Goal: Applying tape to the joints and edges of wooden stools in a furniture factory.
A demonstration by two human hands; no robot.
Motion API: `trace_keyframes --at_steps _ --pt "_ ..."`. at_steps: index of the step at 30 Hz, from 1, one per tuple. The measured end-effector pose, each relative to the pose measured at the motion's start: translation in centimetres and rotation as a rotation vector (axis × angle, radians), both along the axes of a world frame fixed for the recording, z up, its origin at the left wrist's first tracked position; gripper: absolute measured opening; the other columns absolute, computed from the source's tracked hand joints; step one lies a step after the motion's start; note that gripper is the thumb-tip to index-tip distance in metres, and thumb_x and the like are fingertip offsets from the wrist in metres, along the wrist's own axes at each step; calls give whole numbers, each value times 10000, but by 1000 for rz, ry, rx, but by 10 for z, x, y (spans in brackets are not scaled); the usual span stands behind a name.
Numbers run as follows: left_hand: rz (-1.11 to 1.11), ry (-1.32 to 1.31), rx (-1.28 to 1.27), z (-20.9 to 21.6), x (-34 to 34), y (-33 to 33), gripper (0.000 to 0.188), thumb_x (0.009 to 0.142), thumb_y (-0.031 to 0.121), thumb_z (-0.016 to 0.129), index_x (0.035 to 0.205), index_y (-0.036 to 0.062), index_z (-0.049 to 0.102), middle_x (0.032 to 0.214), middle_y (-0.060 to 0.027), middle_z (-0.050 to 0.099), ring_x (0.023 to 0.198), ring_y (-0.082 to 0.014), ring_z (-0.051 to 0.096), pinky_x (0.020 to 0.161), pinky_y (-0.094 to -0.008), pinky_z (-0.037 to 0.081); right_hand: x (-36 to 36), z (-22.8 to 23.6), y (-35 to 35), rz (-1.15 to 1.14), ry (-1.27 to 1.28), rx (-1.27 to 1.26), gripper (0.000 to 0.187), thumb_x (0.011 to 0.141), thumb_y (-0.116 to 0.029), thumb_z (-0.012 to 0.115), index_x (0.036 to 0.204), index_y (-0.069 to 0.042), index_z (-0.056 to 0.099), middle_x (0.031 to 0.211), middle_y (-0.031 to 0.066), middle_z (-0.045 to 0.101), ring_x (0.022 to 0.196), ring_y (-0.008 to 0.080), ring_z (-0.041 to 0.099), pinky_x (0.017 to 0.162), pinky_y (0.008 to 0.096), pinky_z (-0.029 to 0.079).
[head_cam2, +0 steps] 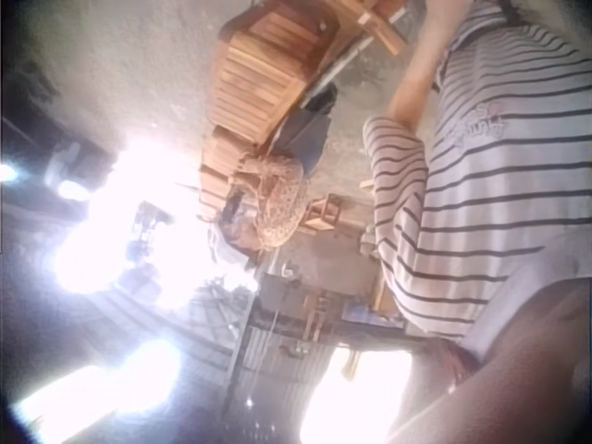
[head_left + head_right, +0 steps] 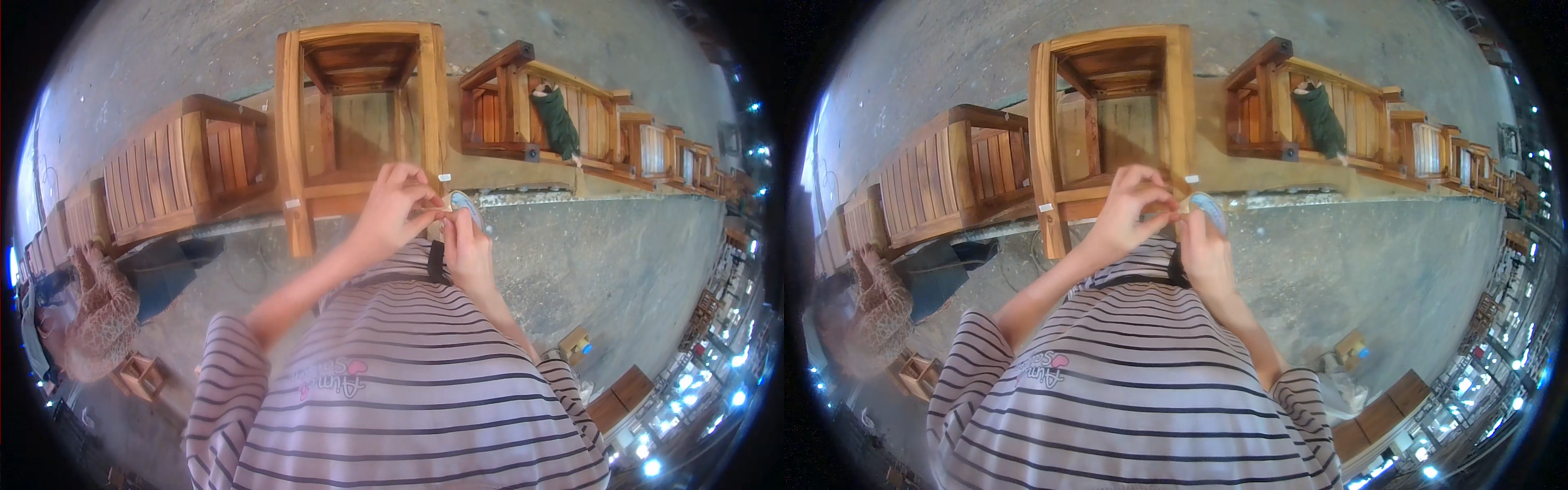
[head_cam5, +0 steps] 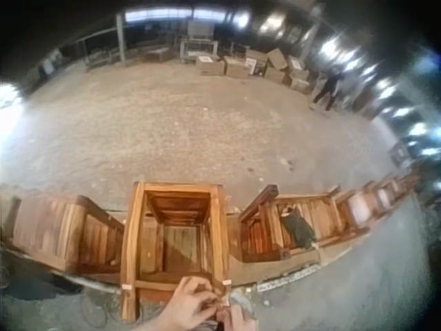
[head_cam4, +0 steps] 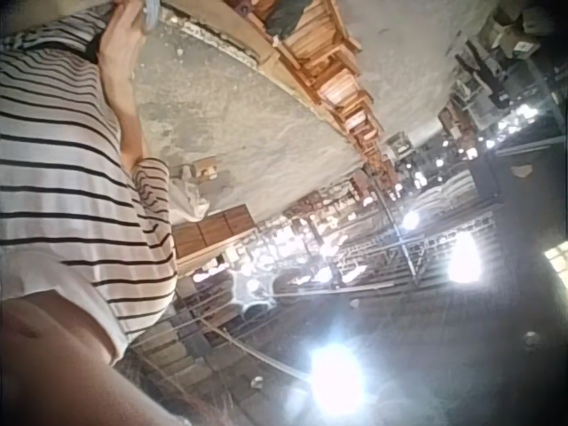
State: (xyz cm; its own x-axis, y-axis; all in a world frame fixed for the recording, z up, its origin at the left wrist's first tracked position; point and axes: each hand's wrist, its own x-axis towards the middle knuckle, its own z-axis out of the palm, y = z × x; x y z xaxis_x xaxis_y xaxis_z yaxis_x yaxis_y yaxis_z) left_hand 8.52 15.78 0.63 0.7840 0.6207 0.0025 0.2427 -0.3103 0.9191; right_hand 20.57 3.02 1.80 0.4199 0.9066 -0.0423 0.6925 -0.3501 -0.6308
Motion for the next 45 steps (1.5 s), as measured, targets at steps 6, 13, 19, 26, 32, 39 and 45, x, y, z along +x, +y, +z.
trace_keyframes --at_steps 6,13,19,26,32,39,45 --pt "20 42 272 16 16 3 173 694 116 739 851 77 679 1101 -73 498 1137 -315 447 917 -423 388 16 6 13 0 1 -45 82 905 -62 578 958 -34 522 799 214 634 736 437 628 582 480 487" --pt "43 58 418 7 27 23 175 677 108 731 834 66 664 1106 -69 501 1146 -296 453 849 -403 400 32 4 43 103 -55 -109 71 903 -39 569 942 -13 517 820 217 640 748 429 631 595 472 490" --pt "39 89 641 2 38 54 177 636 107 688 789 23 659 1097 -86 495 1183 -266 434 855 -393 388 46 -6 82 159 -65 -57 84 897 -37 563 937 0 498 836 208 649 778 423 631 630 475 492" --pt "126 -2 226 -37 44 75 154 728 113 703 868 51 691 1035 -139 473 975 -308 456 842 -374 403 56 -22 100 254 -252 10 160 849 -21 535 1004 -34 493 749 198 638 652 396 645 550 487 519" --pt "-12 66 -266 -64 40 81 208 833 205 665 964 50 713 1028 -148 593 987 -233 518 857 -338 435 56 -37 91 263 -264 -6 132 872 -32 542 994 -22 492 752 215 614 662 421 620 570 494 494" --pt "207 -6 -793 -113 29 108 443 925 361 615 1171 -6 645 1169 -80 647 1147 -161 534 1004 -311 390 53 -42 78 -8 121 174 74 934 -93 558 934 -20 549 713 183 616 619 328 634 533 419 482" --pt "51 -85 -740 -151 49 109 529 908 437 628 1200 -4 625 1166 -99 646 1126 -178 556 994 -294 404 99 -102 56 -363 426 168 88 956 -94 552 915 -17 540 711 61 622 592 82 538 513 251 417"
